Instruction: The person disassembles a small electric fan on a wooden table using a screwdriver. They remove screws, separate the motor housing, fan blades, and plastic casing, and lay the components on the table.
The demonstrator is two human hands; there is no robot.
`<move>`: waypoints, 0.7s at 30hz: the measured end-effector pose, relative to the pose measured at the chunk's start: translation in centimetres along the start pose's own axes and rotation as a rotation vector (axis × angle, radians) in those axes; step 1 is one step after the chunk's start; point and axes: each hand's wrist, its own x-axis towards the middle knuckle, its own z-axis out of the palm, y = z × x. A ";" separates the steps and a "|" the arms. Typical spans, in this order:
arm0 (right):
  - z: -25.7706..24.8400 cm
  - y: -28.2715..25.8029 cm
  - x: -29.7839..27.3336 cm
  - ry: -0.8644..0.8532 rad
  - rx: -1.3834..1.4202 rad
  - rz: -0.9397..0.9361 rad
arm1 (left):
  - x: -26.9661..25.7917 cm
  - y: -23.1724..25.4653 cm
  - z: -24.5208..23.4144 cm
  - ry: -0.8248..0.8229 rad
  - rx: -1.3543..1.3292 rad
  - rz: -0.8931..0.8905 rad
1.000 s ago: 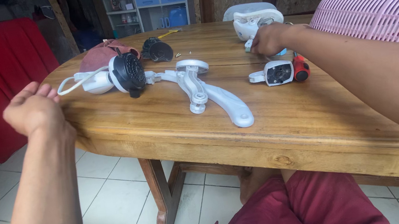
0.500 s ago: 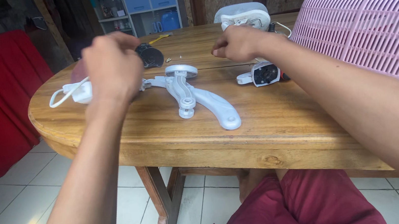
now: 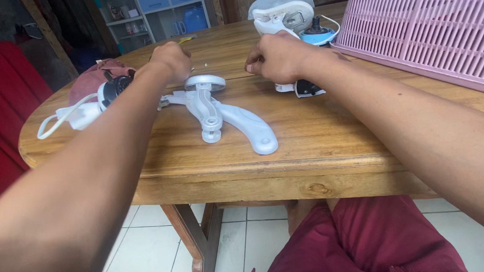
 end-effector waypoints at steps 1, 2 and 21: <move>0.1 0.0 -0.2 0.008 -0.006 -0.014 | 1.2 -0.4 0.7 -0.016 0.018 0.030; 0.1 -0.1 -0.3 0.010 0.004 -0.018 | 2.6 -0.8 1.3 -0.032 0.010 0.018; -0.4 -0.5 -1.6 0.002 0.006 0.043 | 3.7 -0.6 2.7 -0.233 0.129 -0.015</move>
